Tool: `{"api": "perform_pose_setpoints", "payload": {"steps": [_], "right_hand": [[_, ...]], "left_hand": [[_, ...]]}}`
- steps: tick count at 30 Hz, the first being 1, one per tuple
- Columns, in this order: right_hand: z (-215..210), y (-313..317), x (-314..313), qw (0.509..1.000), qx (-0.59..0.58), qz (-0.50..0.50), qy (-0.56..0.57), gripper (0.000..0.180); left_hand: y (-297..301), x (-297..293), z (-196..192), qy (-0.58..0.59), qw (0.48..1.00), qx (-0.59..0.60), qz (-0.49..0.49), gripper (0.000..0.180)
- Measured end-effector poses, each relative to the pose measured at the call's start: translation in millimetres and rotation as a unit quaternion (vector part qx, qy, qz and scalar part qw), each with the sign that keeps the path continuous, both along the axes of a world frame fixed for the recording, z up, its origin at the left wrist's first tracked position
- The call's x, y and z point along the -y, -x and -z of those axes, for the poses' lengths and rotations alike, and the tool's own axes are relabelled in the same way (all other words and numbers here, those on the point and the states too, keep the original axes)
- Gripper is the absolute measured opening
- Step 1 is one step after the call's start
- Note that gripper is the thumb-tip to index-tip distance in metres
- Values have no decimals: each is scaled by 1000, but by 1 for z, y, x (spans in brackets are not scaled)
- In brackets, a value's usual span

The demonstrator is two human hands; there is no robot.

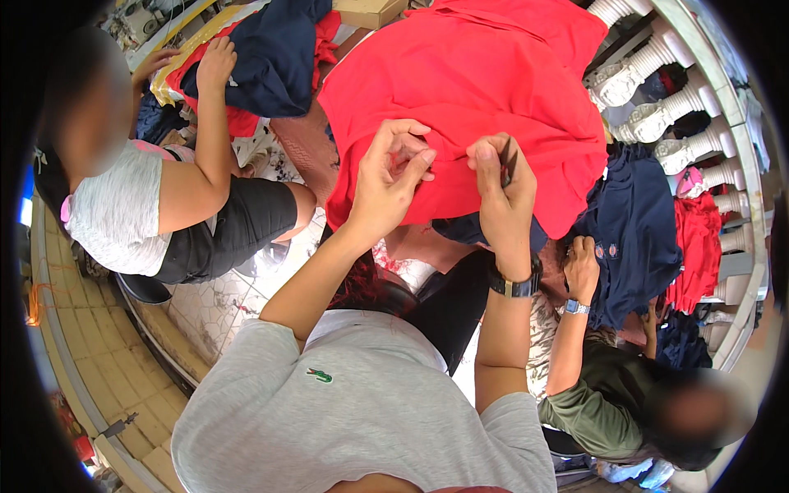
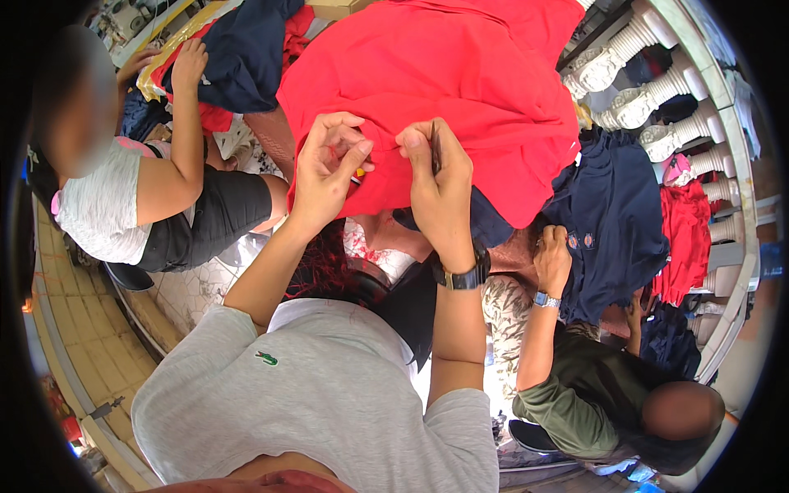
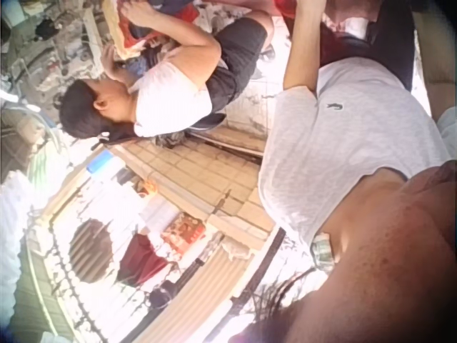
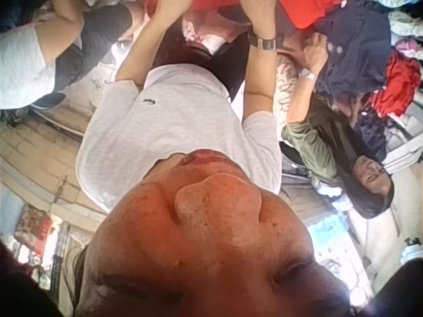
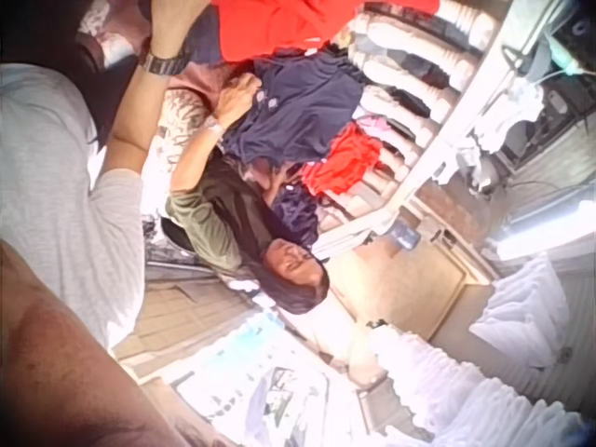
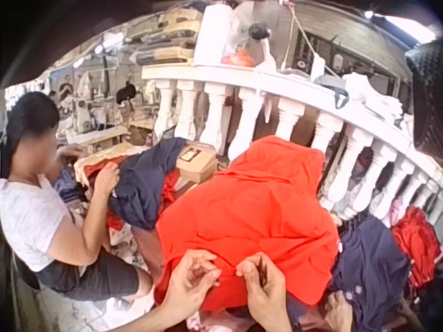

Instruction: The person uses a small pair of scissors to trim loose threads and tags from a red garment held in their hands. They repeatedly adjust the fabric to access different areas for trimming while seated in a workspace with other people nearby.

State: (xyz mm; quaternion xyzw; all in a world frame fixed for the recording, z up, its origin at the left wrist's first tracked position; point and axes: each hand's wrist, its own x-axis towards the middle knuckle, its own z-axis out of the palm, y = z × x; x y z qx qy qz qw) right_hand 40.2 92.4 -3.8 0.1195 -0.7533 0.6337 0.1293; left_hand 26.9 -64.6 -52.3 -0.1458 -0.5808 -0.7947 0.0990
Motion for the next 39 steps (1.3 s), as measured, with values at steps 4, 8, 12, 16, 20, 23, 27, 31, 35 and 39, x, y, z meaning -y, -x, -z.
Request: {"api": "perform_pose_setpoints", "payload": {"steps": [4, 8, 12, 16, 20, 23, 27, 31, 35, 39], "right_hand": [[-10, -35, -2, 979, 62, -121, -150, 12], [-16, -26, 9, 984, -50, 45, -164, 10], [-18, 11, 12, 967, -121, 49, -221, 12], [-25, 14, 11, 980, -53, 17, -193, 15], [-23, 10, 7, 980, -76, 26, -184, 14], [-19, 1, 2, 972, -136, 35, -187, 13], [-12, -30, 3, 977, -135, 0, -162, 12], [0, -45, 17, 987, -83, 30, -137, 11], [4, -56, 35, 984, -113, 0, -141, 13], [0, -57, 38, 991, -68, 60, -96, 24]], "left_hand": [[4, 2, 3, -12, 1000, -12, 7, 28], [-1, -2, 0, -6, 1000, -16, -1, 29], [-3, -2, -4, 19, 999, -39, -11, 30], [-3, -1, -4, 11, 999, -29, -19, 30], [-5, -4, -5, -13, 1000, -23, -1, 30], [-3, -3, -6, -22, 999, -26, 5, 29], [-3, 1, -5, 19, 998, -58, 34, 30], [-10, -2, -6, 86, 987, -129, -31, 26], [-9, 4, 9, 30, 993, -116, -23, 12], [-11, 11, 4, -65, 997, -18, 33, 5]]}}
